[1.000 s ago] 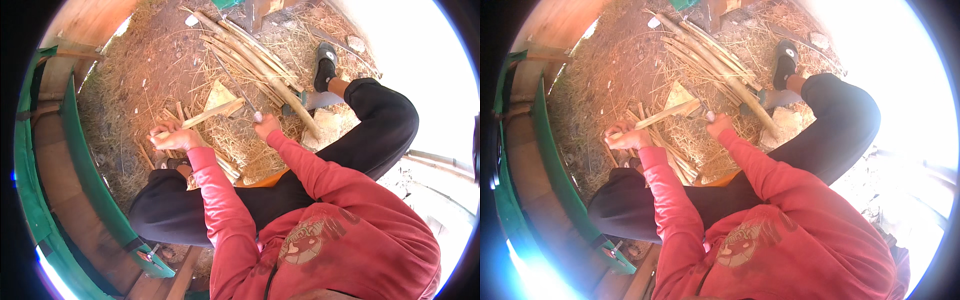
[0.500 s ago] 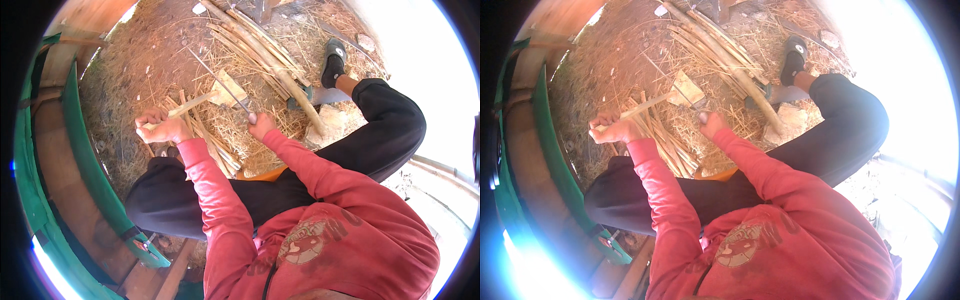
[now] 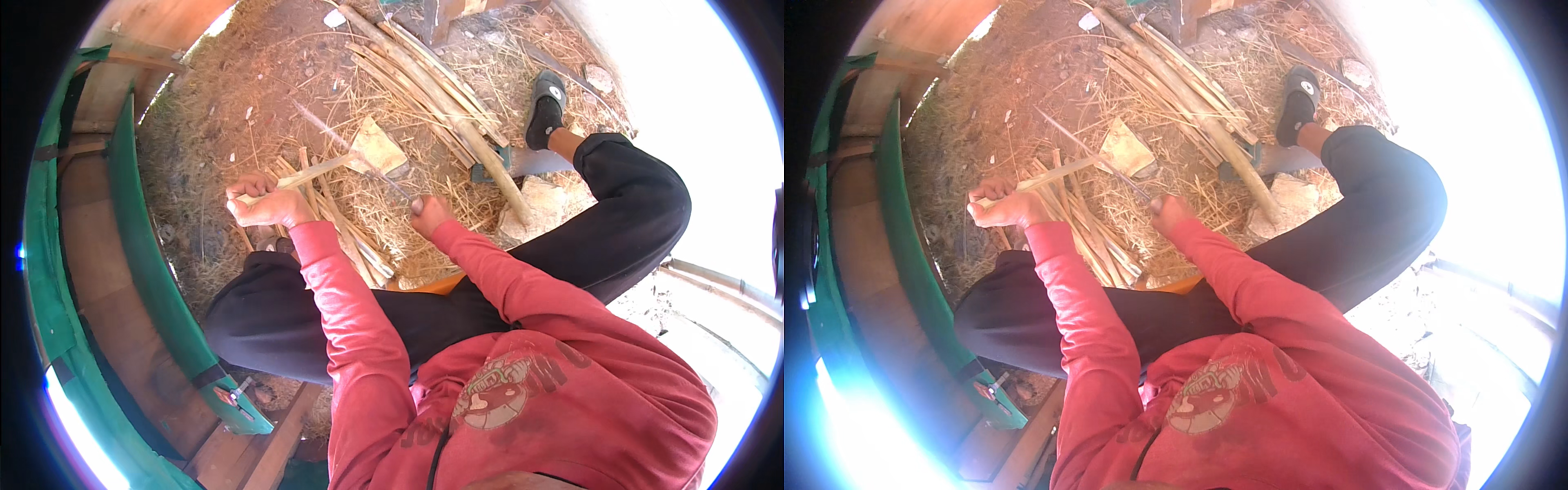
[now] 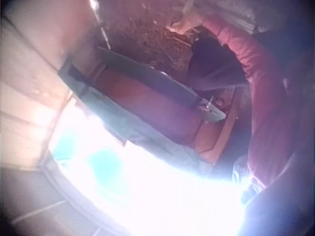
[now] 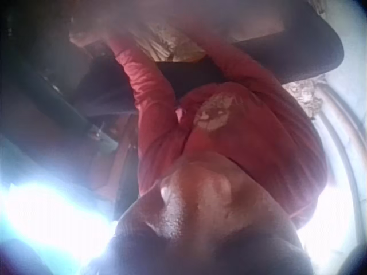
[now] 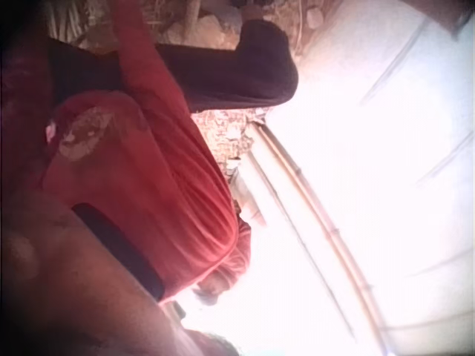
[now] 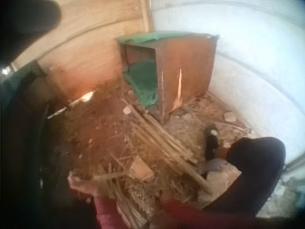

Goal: The person sits on the ground and uses a knife to shave thin strips from a wooden stick. They hold the stick in their left hand and repeatedly draw the knife along its length to remove the outer layer, creating a pile of wood shavings.

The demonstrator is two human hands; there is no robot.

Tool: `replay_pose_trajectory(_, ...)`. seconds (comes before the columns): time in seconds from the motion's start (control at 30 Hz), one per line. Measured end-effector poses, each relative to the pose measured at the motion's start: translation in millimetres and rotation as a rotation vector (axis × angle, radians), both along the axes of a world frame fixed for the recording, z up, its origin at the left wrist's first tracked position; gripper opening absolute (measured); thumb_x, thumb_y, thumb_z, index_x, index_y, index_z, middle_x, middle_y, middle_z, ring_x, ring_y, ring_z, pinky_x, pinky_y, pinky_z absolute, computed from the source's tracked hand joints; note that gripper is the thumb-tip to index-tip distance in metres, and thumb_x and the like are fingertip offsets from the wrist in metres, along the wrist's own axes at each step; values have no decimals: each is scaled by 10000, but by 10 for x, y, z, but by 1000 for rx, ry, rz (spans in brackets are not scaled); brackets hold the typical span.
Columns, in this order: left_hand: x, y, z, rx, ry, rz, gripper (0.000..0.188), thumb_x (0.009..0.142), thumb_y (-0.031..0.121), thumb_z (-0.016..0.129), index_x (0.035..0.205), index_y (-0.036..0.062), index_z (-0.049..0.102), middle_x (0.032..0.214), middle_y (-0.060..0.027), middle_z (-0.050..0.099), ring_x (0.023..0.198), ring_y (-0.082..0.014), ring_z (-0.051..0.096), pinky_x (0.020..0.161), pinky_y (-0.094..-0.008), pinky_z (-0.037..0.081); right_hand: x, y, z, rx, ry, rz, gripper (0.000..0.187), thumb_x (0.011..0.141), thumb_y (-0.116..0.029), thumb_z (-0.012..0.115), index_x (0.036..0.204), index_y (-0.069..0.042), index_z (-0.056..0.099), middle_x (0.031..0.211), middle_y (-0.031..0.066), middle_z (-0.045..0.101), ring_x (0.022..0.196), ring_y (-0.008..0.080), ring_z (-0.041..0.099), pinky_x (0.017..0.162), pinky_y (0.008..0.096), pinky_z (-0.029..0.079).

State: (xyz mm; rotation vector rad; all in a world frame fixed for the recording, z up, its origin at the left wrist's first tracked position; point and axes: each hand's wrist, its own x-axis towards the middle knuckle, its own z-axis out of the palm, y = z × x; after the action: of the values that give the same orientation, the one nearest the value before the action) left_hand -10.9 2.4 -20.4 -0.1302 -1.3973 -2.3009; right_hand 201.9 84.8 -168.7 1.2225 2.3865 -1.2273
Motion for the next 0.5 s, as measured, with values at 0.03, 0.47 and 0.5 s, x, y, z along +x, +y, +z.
replay_pose_trajectory(0.03, 3, 30, 15, -38, 15, 19, 329, 847, 348, 361, 600, 155, 260, 528, 3, 272, 475, -108, 245, 450, -278, 147, 82, 46, -299, 141, -170, 404, 305, 862, -259, 587, 1145, -154, 629, 1020, 198, 654, 944, 344, 663, 821, 456, 539)
replay_pose_trajectory(0.47, -3, -4, 56, -127, -69, 407, 394, 911, 389, 356, 626, 130, 271, 562, -22, 318, 512, -128, 284, 459, -276, 216, -86, -155, -233, -138, 194, -55, 319, 806, -278, 632, 1015, -39, 660, 1031, 256, 647, 982, 371, 629, 881, 451, 492)
replay_pose_trajectory(0.5, 11, -15, 38, -154, -80, 432, 401, 923, 394, 343, 632, 128, 270, 573, -24, 321, 519, -135, 278, 463, -285, 224, -42, -164, -254, -103, 93, 98, 323, 808, -284, 631, 1018, -40, 656, 1034, 257, 645, 983, 371, 630, 878, 453, 493)
